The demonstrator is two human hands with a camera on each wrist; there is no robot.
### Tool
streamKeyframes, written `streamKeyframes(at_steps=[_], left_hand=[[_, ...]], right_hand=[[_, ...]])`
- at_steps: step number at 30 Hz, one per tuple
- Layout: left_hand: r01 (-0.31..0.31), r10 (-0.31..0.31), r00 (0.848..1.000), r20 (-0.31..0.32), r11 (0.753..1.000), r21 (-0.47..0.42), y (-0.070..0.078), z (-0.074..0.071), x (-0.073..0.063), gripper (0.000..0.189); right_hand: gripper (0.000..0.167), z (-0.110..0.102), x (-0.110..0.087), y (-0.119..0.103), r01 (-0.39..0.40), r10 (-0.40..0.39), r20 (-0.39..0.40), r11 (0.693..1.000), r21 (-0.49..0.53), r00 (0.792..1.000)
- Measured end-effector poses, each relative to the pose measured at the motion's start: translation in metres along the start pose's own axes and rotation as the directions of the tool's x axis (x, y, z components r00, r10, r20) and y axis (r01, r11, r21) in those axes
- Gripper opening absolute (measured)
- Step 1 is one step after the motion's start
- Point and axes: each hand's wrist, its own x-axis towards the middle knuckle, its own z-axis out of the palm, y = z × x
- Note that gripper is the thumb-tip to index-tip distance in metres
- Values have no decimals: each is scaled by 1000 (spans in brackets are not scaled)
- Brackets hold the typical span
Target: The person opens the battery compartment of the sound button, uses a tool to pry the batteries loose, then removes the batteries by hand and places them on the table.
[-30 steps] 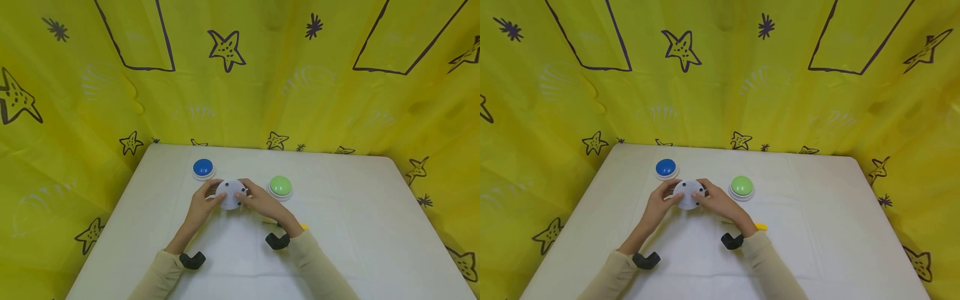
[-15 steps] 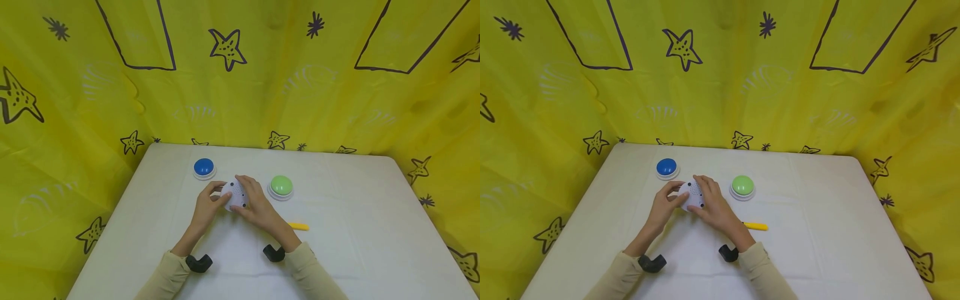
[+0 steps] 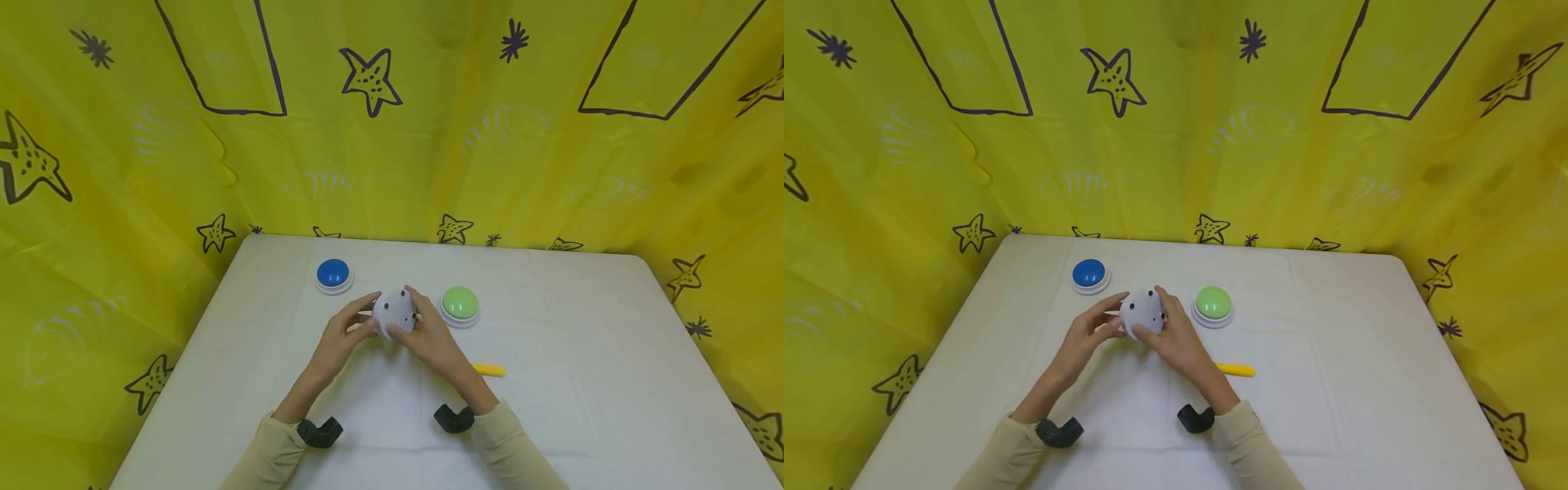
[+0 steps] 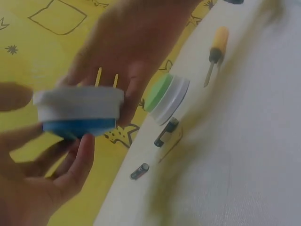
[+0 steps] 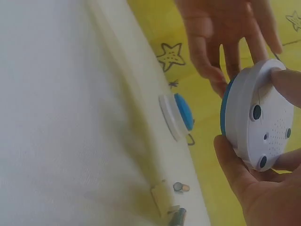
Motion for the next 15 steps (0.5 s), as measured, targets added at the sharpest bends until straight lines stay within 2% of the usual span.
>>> streamKeyframes(at_steps=[3,5,10,15], left_hand=[[-64,61,996,57,997,51,-1,1,-2,65],[-111,104,992,72,990,91,-2,3,-2,74],[-192,184,981,57,963,191,-4,8,0,79],[-240,235,971,50,942,234,-6,9,1,83]], right_hand=[[87,-4,-1,2,-53,51,22,995,85,998],[85,-7,-1,3,-77,71,44,989,129,996],[80,-11,-4,4,-84,63,104,972,218,993],[77,-12,-8,3,-70,19,170,951,302,985]])
